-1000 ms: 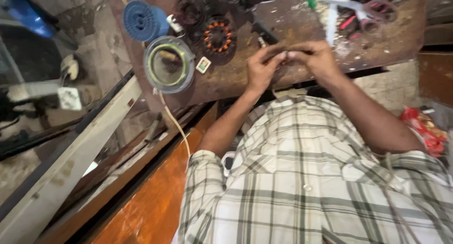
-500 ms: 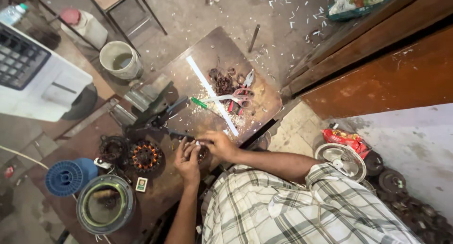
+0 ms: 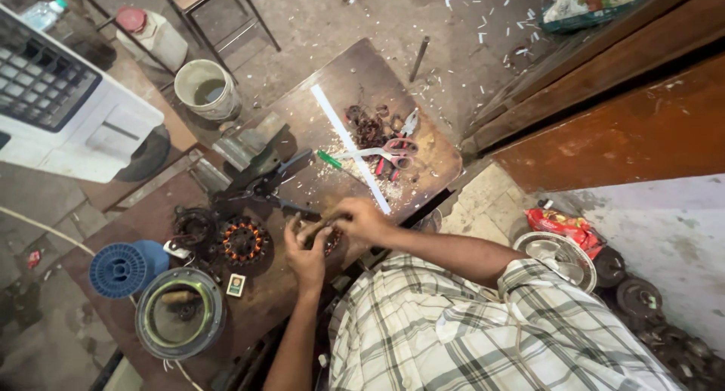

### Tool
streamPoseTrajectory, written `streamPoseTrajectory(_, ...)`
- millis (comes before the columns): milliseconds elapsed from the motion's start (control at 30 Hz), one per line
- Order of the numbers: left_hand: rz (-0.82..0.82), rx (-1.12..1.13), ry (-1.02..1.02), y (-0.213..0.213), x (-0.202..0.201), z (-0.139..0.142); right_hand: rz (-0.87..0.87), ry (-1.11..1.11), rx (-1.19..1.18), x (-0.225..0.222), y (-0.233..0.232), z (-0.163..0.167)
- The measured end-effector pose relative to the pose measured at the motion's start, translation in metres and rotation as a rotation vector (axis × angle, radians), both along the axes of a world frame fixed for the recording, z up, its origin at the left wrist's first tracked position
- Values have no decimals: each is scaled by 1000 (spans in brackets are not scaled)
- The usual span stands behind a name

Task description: The person cuts a strip of white paper and wraps it around a small cylindrical electrical component with copper windings. They then use a green-handled tool to press or secure the paper in place while holding the component on a cluttered workbench.

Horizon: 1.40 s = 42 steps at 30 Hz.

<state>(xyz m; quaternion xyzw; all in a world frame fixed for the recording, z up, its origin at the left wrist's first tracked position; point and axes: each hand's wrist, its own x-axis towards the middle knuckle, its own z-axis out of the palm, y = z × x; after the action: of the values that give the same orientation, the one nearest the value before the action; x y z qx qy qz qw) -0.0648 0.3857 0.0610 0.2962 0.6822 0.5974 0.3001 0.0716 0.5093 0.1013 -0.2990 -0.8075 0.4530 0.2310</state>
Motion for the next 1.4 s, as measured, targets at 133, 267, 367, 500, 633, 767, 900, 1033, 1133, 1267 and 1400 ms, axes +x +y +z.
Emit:
streamPoseTrajectory(133,-29,-145,259,-4,-13,7,-268,-225,-134,-2,31,-30)
streamPoseTrajectory(267,-145,12,26,-15,-27,-9,-94,261,-780,1,36,-41)
streamPoseTrajectory(367,-125,-99,165,-27,-36,-15,-81,77,-214,11,10,-54)
streamPoseTrajectory(500,-167,-152,31,-38,-46,-18,157,28,211,0,-29,-45)
streamPoseTrajectory(633,-236,-86,92,-39,-51,-15,326,107,568,-16,-32,-37)
streamPoseTrajectory(767,-246,-57,14,-40,-47,-22,354,140,525,-14,-24,-35)
streamPoseTrajectory(900,-228,-92,-186,-42,-43,-36,382,92,561,-8,-17,-40)
streamPoseTrajectory(1033,-237,-105,-71,-42,-43,-42,426,65,503,-5,-9,-47)
streamPoseTrajectory(1133,-256,-103,-19,-41,-44,-43,437,45,354,-5,-4,-51)
streamPoseTrajectory(1267,-263,-126,-103,-40,-43,-43,445,95,360,-6,-3,-53)
streamPoseTrajectory(1400,-244,-143,-76,-40,-42,-43,409,26,213,-5,-6,-53)
